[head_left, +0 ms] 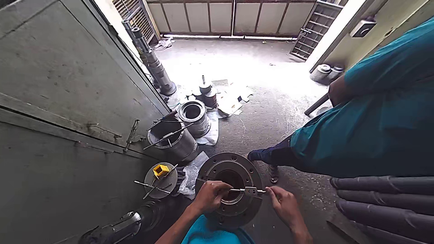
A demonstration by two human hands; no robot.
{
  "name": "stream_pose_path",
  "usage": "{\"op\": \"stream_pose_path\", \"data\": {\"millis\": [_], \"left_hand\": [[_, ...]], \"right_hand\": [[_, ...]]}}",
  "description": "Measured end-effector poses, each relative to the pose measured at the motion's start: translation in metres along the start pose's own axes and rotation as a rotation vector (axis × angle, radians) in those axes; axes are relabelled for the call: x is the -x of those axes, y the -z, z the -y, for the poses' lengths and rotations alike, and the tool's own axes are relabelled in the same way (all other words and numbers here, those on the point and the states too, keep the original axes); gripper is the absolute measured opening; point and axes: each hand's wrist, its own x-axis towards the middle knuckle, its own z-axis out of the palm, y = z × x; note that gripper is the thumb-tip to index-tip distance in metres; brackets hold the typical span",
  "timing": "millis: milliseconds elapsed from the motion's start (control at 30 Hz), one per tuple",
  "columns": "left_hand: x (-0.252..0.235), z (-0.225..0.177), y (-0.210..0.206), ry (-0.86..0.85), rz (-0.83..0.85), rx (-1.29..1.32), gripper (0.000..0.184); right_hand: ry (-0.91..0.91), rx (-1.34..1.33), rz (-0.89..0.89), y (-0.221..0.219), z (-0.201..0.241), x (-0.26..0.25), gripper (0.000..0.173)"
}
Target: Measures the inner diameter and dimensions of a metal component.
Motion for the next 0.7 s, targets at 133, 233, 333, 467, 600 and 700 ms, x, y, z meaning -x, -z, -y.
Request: {"op": "stream_pose_path", "data": {"millis": [133,233,333,467,600,700], "left_hand": [[-0.066,-0.002,-0.003,-0.060,-0.046,-0.173,0.024],[-0.127,-0.023,-0.012,-0.127,0.198,-0.131,0.023],[-0.145,-0.046,-0.011,-0.140,0.390,-0.186,0.025],[-0.114,-0.030,-0.012,-0.078,0.253,-0.141,0.032],[-0.068,-0.004,0.016,-0.008,0.064,-0.094,0.021],[-0.025,-0.004,0.019,0.149,0.012,-0.008,0.019]], "right_hand": [[-0.173,-0.060,0.172,-0.011,0.045,0.058,0.040],[-0.249,-0.167,0.386,-0.032,0.081,0.063,0.041],[-0.333,-0.260,0.472,-0.042,0.082,0.049,0.041],[-0.359,-0.282,0.510,-0.029,0.065,0.045,0.036],[-0.412,-0.272,0.302,-0.003,0.031,0.047,0.028],[-0.372,-0.205,0.181,0.014,0.008,0.036,0.025]]}}
